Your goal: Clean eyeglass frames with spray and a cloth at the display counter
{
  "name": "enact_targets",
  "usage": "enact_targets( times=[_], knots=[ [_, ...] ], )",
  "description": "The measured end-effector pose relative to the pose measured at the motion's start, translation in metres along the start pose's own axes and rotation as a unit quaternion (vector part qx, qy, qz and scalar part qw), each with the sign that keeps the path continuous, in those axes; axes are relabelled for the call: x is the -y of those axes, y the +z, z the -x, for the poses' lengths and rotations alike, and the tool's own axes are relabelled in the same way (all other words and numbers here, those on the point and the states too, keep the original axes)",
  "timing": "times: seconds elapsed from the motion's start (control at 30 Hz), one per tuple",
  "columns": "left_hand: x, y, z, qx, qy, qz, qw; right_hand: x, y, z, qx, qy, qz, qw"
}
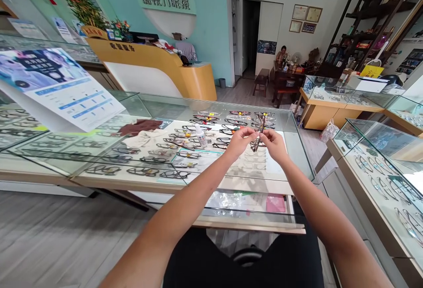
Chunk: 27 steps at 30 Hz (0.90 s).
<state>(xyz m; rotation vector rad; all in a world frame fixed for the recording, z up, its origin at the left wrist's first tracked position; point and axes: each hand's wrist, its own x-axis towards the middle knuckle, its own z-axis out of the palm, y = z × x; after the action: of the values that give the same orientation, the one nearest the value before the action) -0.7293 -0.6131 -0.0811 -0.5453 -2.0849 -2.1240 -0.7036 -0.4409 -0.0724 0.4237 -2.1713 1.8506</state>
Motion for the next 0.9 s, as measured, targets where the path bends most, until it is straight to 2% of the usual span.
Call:
enact_targets(
  times=[0.23,0.47,0.73,0.9],
  knots=[
    [0.008,-0.013,-0.013,-0.012,0.039,-0.049,0.998,-0.011,-0.004,-0.015,0.002,0.009,-0.032,0.999],
    [0.005,-0.014,-0.013,0.019,0.072,-0.126,0.989,-0.027,-0.012,-0.014,-0.011,0.01,-0.037,0.999],
    [0.004,-0.01,-0.016,0.0,0.059,-0.142,0.988,-0.03,-0.007,-0.011,-0.046,-0.013,0.003,0.999],
    [0.007,-0.008,-0.016,0.004,0.049,-0.131,0.99,-0.026,-0.002,-0.006,-0.043,-0.024,0.026,0.998]
  ],
)
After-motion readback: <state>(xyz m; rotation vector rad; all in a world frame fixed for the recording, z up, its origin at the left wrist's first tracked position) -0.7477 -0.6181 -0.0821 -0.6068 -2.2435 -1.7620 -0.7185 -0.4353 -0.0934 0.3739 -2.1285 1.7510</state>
